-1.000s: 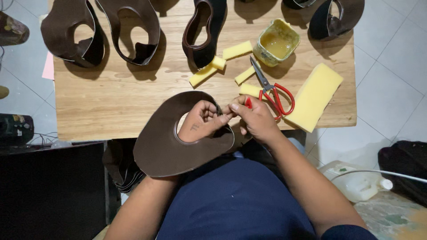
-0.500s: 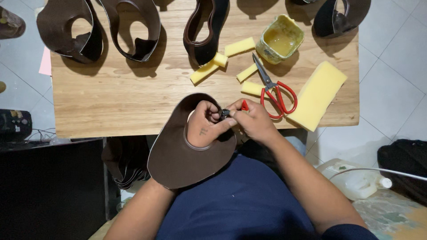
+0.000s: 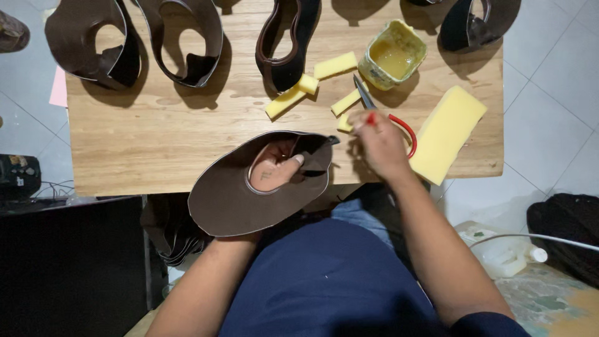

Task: The person applies glue to the inner edges of brown shoe upper components using a small brush. They repeatedly dip the brush into a container of yellow glue and coat the edges of each piece, then place the treated pieces on the table.

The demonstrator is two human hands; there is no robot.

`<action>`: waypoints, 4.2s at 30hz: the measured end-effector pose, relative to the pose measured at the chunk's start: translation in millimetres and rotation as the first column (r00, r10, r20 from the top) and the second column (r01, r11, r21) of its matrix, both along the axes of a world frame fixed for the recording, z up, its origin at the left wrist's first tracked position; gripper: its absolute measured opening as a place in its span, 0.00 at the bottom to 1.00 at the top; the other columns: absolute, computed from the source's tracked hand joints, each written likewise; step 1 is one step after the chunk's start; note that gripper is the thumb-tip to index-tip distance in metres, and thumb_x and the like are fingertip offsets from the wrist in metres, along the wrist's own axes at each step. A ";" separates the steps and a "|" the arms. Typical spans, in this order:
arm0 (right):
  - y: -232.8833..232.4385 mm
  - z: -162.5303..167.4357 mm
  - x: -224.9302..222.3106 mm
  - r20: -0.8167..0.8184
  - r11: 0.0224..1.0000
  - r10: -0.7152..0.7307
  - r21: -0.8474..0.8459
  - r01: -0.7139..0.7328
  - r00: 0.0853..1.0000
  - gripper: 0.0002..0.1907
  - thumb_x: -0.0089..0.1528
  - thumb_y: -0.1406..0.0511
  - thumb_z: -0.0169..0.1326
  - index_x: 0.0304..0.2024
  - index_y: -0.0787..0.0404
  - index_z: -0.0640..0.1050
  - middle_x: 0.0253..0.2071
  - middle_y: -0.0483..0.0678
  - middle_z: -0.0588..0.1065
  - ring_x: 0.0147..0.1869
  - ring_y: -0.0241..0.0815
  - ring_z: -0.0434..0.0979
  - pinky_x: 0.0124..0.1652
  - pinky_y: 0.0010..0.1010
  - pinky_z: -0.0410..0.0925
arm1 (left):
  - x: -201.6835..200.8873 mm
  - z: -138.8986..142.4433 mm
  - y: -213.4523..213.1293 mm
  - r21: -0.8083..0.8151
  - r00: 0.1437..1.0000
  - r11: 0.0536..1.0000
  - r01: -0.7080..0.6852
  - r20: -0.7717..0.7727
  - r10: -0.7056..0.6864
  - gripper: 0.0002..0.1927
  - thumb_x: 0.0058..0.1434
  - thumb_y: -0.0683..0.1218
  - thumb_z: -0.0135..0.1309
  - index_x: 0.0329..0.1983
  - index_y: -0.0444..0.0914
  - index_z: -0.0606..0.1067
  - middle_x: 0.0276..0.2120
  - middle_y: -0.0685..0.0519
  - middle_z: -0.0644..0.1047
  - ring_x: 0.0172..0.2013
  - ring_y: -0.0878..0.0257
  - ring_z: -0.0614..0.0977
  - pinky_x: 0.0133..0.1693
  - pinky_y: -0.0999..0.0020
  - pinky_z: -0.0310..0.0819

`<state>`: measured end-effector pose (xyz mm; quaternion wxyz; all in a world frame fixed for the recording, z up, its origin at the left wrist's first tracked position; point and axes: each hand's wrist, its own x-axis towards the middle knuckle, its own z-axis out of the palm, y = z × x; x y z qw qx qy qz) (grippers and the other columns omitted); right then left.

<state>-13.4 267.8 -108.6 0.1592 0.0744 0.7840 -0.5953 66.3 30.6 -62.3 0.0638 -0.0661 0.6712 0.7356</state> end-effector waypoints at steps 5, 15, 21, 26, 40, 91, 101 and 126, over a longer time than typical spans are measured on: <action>46.2 21.4 -45.0 -0.555 0.981 -0.182 -0.044 0.190 0.811 0.12 0.77 0.61 0.44 0.53 0.63 0.73 0.47 0.47 0.76 0.45 0.33 0.76 0.45 0.28 0.72 | -20.7 -23.8 -4.0 -0.058 0.989 0.998 -0.036 0.142 0.044 0.14 0.60 0.38 0.58 0.49 0.34 0.74 0.34 0.51 0.74 0.32 0.65 0.72 0.34 0.70 0.67; 66.4 7.1 -132.9 -0.806 0.889 0.292 0.427 0.164 0.515 0.09 0.66 0.71 0.64 0.49 0.64 0.81 0.45 0.52 0.80 0.47 0.44 0.78 0.48 0.34 0.71 | -39.4 -106.7 -22.4 0.232 0.994 0.972 -0.017 -0.102 0.041 0.15 0.60 0.32 0.52 0.51 0.30 0.73 0.42 0.51 0.74 0.40 0.66 0.74 0.43 0.70 0.71; 75.3 33.1 -118.7 -0.751 0.981 -0.005 0.123 0.147 0.661 0.06 0.72 0.71 0.58 0.51 0.62 0.79 0.45 0.48 0.78 0.49 0.39 0.79 0.51 0.31 0.72 | -36.6 -96.1 -29.3 0.318 0.999 0.948 -0.034 0.028 0.027 0.20 0.57 0.34 0.51 0.53 0.31 0.73 0.41 0.53 0.75 0.37 0.67 0.75 0.37 0.70 0.71; 64.0 55.6 -75.2 -0.728 0.984 -0.179 -0.141 0.110 0.662 0.06 0.73 0.73 0.54 0.53 0.69 0.76 0.45 0.54 0.77 0.46 0.43 0.79 0.45 0.35 0.76 | -42.1 -85.1 -31.4 0.463 0.982 0.886 0.000 0.169 -0.088 0.24 0.61 0.38 0.50 0.62 0.33 0.72 0.38 0.53 0.76 0.33 0.65 0.75 0.37 0.71 0.70; -31.8 -14.9 11.4 -0.248 0.916 0.174 -0.314 -0.249 0.953 0.08 0.65 0.71 0.56 0.46 0.67 0.78 0.46 0.48 0.80 0.49 0.38 0.83 0.50 0.27 0.74 | -37.5 -86.8 -32.0 0.085 0.977 0.992 -0.096 0.197 0.078 0.21 0.62 0.37 0.49 0.58 0.26 0.77 0.37 0.47 0.77 0.32 0.63 0.76 0.34 0.69 0.71; 64.7 -19.3 -102.7 -0.810 0.860 0.169 0.399 0.317 0.562 0.06 0.69 0.68 0.62 0.46 0.65 0.84 0.42 0.50 0.78 0.48 0.44 0.76 0.49 0.33 0.70 | -9.7 -121.3 -33.9 0.169 0.951 0.963 0.212 -0.261 -0.164 0.16 0.53 0.27 0.54 0.45 0.26 0.71 0.67 0.42 0.64 0.56 0.56 0.77 0.55 0.60 0.78; 57.4 30.1 -61.2 -0.914 0.949 -0.038 0.094 0.301 0.404 0.04 0.73 0.71 0.60 0.48 0.67 0.78 0.45 0.52 0.75 0.46 0.43 0.77 0.46 0.31 0.71 | -12.6 -124.7 -27.6 0.681 0.953 0.721 -0.126 0.286 -0.104 0.32 0.60 0.32 0.44 0.70 0.26 0.60 0.66 0.48 0.67 0.52 0.55 0.76 0.52 0.59 0.76; -48.5 -4.8 41.1 -0.309 0.997 0.022 0.071 0.000 0.951 0.09 0.62 0.64 0.60 0.38 0.65 0.83 0.31 0.43 0.80 0.33 0.32 0.78 0.36 0.24 0.71 | -6.3 -112.9 -4.7 0.393 0.975 0.915 -0.090 0.220 0.002 0.32 0.69 0.36 0.41 0.78 0.32 0.59 0.34 0.54 0.69 0.31 0.70 0.71 0.34 0.75 0.70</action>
